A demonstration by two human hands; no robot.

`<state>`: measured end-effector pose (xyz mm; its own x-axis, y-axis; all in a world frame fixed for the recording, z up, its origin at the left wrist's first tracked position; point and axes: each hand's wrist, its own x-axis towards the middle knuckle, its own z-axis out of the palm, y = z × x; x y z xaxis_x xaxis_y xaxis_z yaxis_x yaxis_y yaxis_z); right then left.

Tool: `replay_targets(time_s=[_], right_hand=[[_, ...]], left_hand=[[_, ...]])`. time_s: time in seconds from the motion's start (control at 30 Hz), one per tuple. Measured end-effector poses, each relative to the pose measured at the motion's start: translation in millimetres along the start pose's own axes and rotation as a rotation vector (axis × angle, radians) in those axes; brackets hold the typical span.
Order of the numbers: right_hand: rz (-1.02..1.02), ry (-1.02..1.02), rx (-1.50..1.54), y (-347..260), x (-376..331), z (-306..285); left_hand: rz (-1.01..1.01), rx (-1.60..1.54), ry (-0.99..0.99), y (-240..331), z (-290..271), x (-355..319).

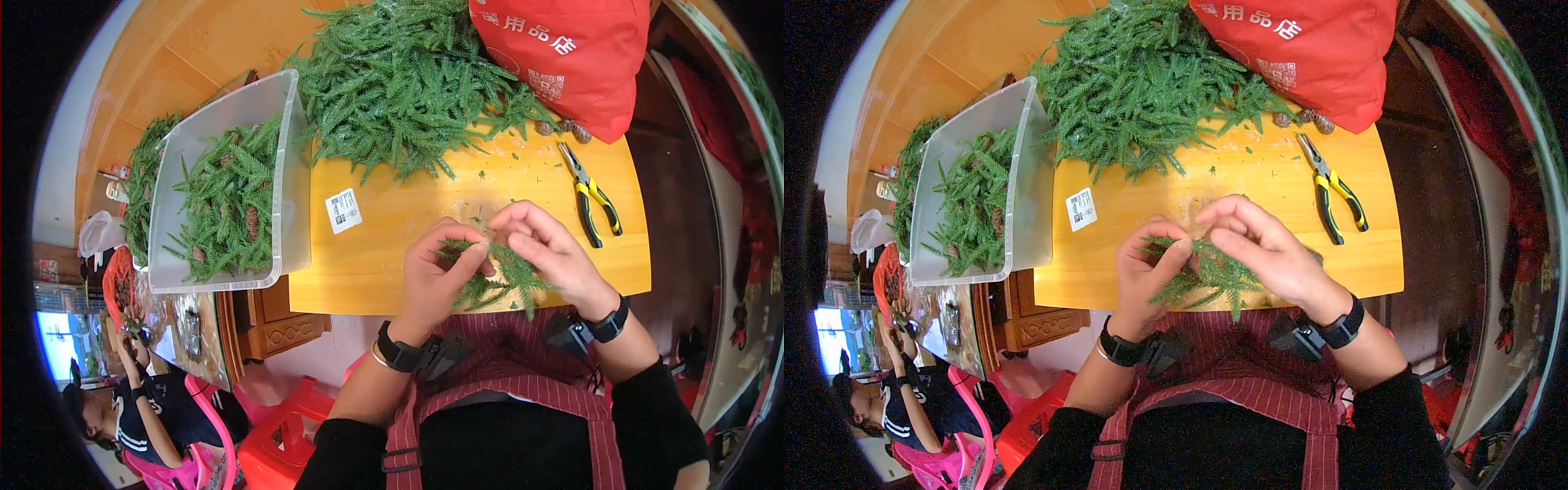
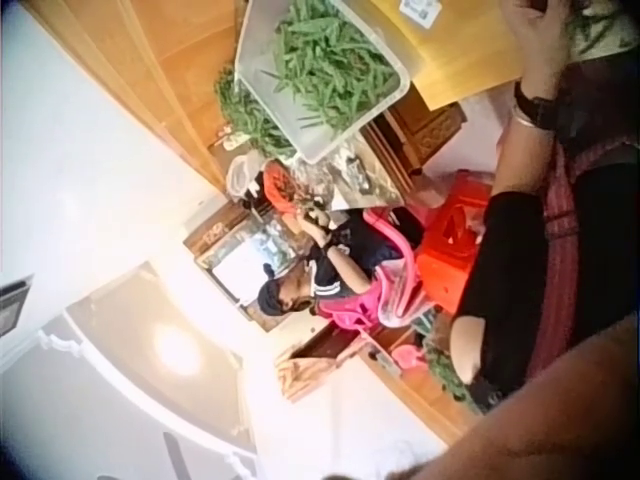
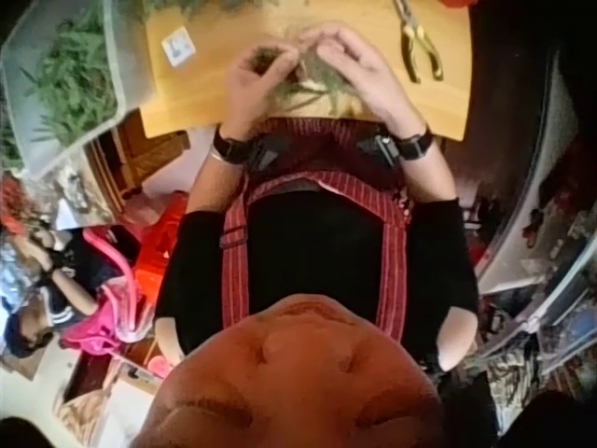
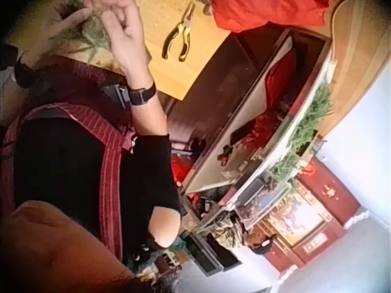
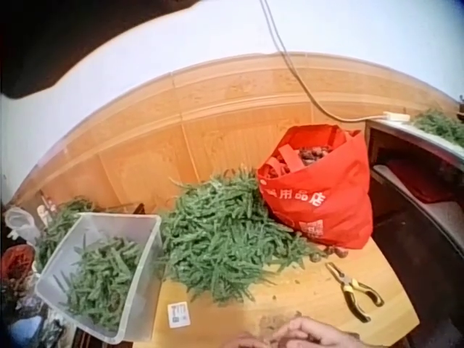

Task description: Trimming green plant sprigs with pliers and sorting them into a plastic container.

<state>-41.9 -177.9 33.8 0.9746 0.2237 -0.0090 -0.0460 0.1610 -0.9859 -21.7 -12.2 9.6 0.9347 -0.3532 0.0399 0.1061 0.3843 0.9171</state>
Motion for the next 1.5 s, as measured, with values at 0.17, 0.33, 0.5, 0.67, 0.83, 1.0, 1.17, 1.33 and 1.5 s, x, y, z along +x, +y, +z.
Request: replay_targets(time_s=[0.17,0.33,0.5,0.67,0.83,1.0,1.17,1.33,1.5], right_hand=[[0.21,-0.127,0.204,-7.0,-1.0,-4.7],[0.269,-0.158,0.156,-6.2,-2.3,-9.9],[0.152,-0.142,-0.004,-4.6,-1.5,-9.2],[0.072,-0.036,-0.187,-10.2,-3.8,-2.2],[-0.199,0.064,-0.574,-11.6,-3.0,-0.3],[-0.358,0.141,-0.803,-0.9,-4.6,3.1],[-0.492,0.2,-1.044,-2.3,-5.9,6.6],[-0.613,0.195,-1.197,0.3,-2.8,5.1],[-0.657,0.244,-1.229,2.2,-7.6,4.0]], left_hand=[[0.115,0.192,-0.069,4.3,0.6,0.2],[0.097,0.192,-0.081,7.7,1.7,0.9],[0.119,0.281,-0.12,10.0,-0.5,1.6],[0.017,0.225,-0.11,9.4,-1.5,1.8],[-0.022,0.168,-0.099,7.6,-3.1,3.0],[-0.057,0.194,-0.07,4.3,-5.0,3.3],[-0.072,0.165,-0.041,3.4,-2.8,3.2],[-0.104,0.158,-0.012,-1.5,-2.7,1.6],[-0.174,0.063,0.019,4.4,8.1,-1.1]])
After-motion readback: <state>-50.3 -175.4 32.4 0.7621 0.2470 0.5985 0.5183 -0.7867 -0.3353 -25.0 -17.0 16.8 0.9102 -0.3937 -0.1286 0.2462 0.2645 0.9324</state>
